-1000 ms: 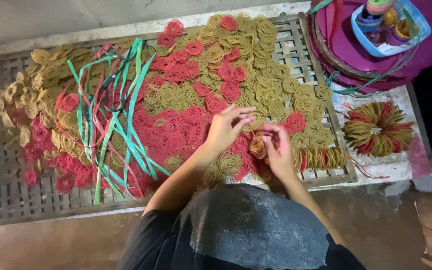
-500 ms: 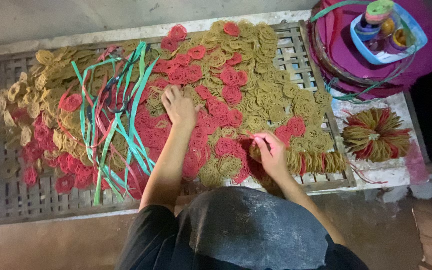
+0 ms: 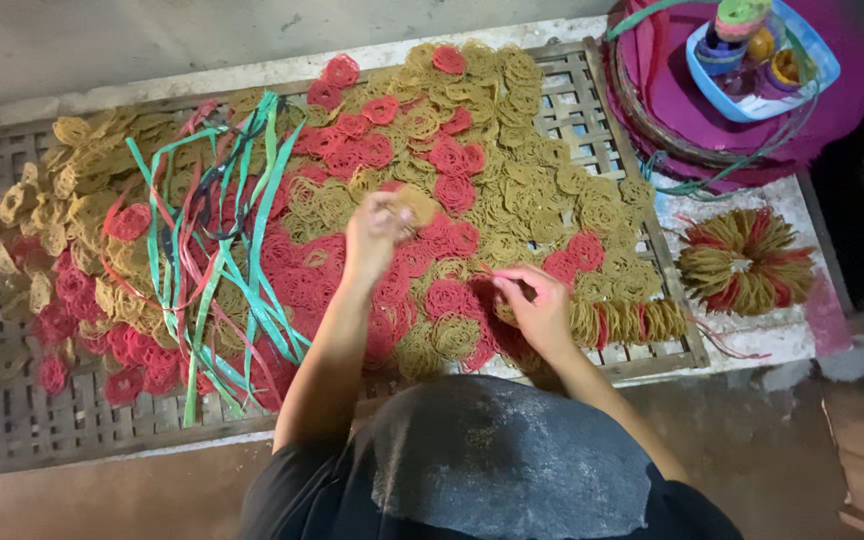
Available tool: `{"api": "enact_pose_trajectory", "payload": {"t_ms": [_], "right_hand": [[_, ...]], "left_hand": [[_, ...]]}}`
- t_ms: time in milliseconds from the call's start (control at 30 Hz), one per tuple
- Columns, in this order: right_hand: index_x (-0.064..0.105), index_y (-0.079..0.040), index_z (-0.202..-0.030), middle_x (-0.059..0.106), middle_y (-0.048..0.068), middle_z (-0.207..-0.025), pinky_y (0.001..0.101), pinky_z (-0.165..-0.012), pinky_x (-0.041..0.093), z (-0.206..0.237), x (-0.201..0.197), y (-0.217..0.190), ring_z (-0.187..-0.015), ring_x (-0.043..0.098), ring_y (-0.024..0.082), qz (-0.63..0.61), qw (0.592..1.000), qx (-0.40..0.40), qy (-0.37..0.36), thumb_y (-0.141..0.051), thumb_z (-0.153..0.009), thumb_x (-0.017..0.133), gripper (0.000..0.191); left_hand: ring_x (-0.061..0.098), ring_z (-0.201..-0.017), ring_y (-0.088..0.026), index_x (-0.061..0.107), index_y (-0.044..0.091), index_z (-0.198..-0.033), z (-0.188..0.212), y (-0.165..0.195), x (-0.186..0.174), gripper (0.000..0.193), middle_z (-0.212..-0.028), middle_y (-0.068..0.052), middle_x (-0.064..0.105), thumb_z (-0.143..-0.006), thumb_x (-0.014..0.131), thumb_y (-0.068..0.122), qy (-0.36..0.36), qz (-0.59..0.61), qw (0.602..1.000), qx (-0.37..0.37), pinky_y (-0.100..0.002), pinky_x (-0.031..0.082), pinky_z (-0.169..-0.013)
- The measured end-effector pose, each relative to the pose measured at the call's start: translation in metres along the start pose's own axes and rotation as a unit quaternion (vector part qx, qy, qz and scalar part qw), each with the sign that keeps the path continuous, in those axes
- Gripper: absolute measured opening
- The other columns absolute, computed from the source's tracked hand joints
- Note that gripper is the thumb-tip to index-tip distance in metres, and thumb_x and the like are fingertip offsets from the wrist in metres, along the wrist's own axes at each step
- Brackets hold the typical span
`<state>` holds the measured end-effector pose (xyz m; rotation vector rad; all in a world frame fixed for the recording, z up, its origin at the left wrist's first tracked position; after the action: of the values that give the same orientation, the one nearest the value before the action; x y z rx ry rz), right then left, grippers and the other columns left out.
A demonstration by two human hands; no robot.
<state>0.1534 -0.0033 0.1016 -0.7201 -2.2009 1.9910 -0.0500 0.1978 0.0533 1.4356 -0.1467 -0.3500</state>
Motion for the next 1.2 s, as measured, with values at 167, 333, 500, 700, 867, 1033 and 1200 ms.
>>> {"api": "enact_pose_trajectory", "payload": {"t_ms": [167,333,500,700,867,1033,1200], "right_hand": [[0.078,-0.002,-0.099,0.071,0.004,-0.082,0.0249,-0.062,0.044,-0.007,0.001,0.004,-0.068,0.057,0.01,0.085,0.996,0.016,0.026,-0.009,-0.092,0.076,0.01],[0.078,-0.004,-0.098,0.072,0.004,-0.082,0.0243,-0.061,0.047,-0.007,0.0,0.008,-0.068,0.06,0.008,0.089,0.995,-0.023,0.048,-0.01,-0.093,0.076,0.008],[0.077,-0.004,-0.096,0.071,0.003,-0.082,0.0227,-0.057,0.049,-0.007,-0.001,0.022,-0.066,0.061,0.006,0.115,0.99,-0.054,0.06,-0.008,-0.093,0.075,0.005],[0.076,-0.003,-0.094,0.069,0.004,-0.079,0.0216,-0.052,0.044,-0.005,-0.001,0.039,-0.062,0.057,0.007,0.101,0.992,-0.038,0.063,-0.005,-0.093,0.074,0.003],[0.07,-0.003,-0.094,0.069,-0.001,-0.078,0.0216,-0.055,0.05,0.002,-0.001,0.048,-0.063,0.06,0.005,-0.017,0.999,-0.016,0.042,-0.006,-0.097,0.071,0.004],[0.065,-0.002,-0.111,0.063,0.009,-0.107,0.0272,-0.079,0.054,0.01,-0.026,0.024,-0.091,0.062,0.012,0.059,0.989,-0.088,0.104,-0.004,-0.096,0.067,0.015],[0.067,-0.002,-0.126,0.059,0.014,-0.126,0.0415,-0.106,0.045,0.017,-0.042,-0.012,-0.12,0.056,0.029,0.192,0.966,-0.15,0.087,-0.007,-0.098,0.064,0.028]], "left_hand": [[0.068,-0.109,-0.012,0.053,0.002,-0.145,0.035,-0.021,0.064,0.043,-0.121,-0.007,0.072,-0.102,0.057,0.005,-0.166,0.196,0.966,-0.04,-0.029,0.058,-0.091],[0.066,-0.107,-0.012,0.053,0.001,-0.146,0.057,-0.013,0.085,0.045,-0.123,-0.01,0.072,-0.101,0.053,-0.002,-0.197,0.126,0.972,-0.007,-0.028,0.056,-0.091],[0.066,-0.118,-0.015,0.058,0.0,-0.142,0.077,0.029,0.091,0.042,-0.128,-0.014,0.071,-0.1,0.055,-0.004,-0.192,0.053,0.977,0.072,-0.029,0.053,-0.103],[0.069,-0.116,-0.017,0.061,0.007,-0.139,0.09,0.047,0.095,0.04,-0.128,-0.015,0.072,-0.1,0.055,0.003,-0.19,-0.081,0.977,0.053,-0.03,0.056,-0.1],[0.071,-0.117,-0.02,0.067,0.002,-0.13,0.097,0.059,0.104,0.026,-0.128,-0.015,0.073,-0.107,0.056,0.004,-0.19,-0.026,0.968,0.162,-0.034,0.055,-0.103],[0.076,-0.101,-0.024,0.074,0.005,-0.113,0.105,0.078,0.109,0.021,-0.114,-0.011,0.076,-0.094,0.065,0.004,-0.146,-0.146,0.948,0.243,-0.034,0.061,-0.09],[0.074,-0.103,-0.029,0.072,0.008,-0.113,0.121,0.109,0.119,0.023,-0.109,-0.011,0.076,-0.091,0.067,0.002,-0.15,-0.194,0.88,0.406,-0.041,0.058,-0.092]]}}
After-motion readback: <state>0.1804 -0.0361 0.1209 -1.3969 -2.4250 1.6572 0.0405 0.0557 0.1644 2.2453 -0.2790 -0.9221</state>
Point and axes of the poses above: each hand's wrist, its own z-axis away from the middle knuckle, its own x-axis out of the palm, y = z × x, the point moved 7 cm from there along -z, towards the middle knuckle
